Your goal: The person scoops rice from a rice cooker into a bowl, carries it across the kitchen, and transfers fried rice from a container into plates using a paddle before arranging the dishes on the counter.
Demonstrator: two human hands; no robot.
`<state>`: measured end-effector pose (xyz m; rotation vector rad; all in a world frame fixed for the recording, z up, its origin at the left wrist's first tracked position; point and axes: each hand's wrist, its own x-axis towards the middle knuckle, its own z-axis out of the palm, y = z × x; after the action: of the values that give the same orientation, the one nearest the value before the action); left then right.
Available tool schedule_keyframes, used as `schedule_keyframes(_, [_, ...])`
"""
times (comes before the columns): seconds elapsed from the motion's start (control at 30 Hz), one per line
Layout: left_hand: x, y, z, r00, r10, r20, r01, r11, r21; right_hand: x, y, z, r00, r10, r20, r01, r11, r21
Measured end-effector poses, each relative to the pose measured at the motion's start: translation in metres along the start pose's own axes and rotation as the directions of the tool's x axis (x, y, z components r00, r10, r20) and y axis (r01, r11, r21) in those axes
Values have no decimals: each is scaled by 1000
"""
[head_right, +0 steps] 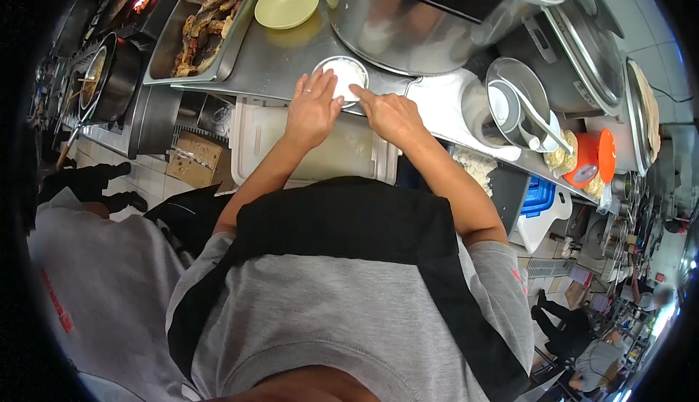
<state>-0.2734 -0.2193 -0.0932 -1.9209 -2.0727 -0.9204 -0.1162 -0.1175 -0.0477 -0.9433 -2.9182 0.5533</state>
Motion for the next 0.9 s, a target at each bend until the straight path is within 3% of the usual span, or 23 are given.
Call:
schedule_keyframes(0.37, [5,-10,0,997,75,14,-76,995,57,8,-3,-3,996,-8,93,17,995,-97])
schedule_keyframes(0.47, [2,-37,8,992,-105,-68,88,973,-212,15,-4,-32,985,-53,166,58,998,-26])
schedule_keyframes(0.57, [3,-48,12,860,-508,51,475,759,-445,17,1,-49,996,-26,88,28,1000,-12])
schedule_keyframes(0.6, [-1,-65,28,823,-522,224,558,668,-492,21,-2,-54,990,36,136,-30,999,-42])
schedule_keyframes(0.7, [8,-50,16,648,-558,518,706,185,-684,27,7,-22,984,-135,119,138,990,-20])
schedule_keyframes(0.73, [12,-49,13,632,-546,551,715,136,-685,22,2,-20,986,-41,163,50,997,-57])
schedule_keyframes(0.83, [14,-45,8,591,-505,629,741,32,-671,11,-16,-23,976,45,211,-13,988,-153])
schedule_keyframes(0.9, [16,-46,6,597,-481,642,743,30,-669,6,-12,-17,990,-15,143,46,976,-213])
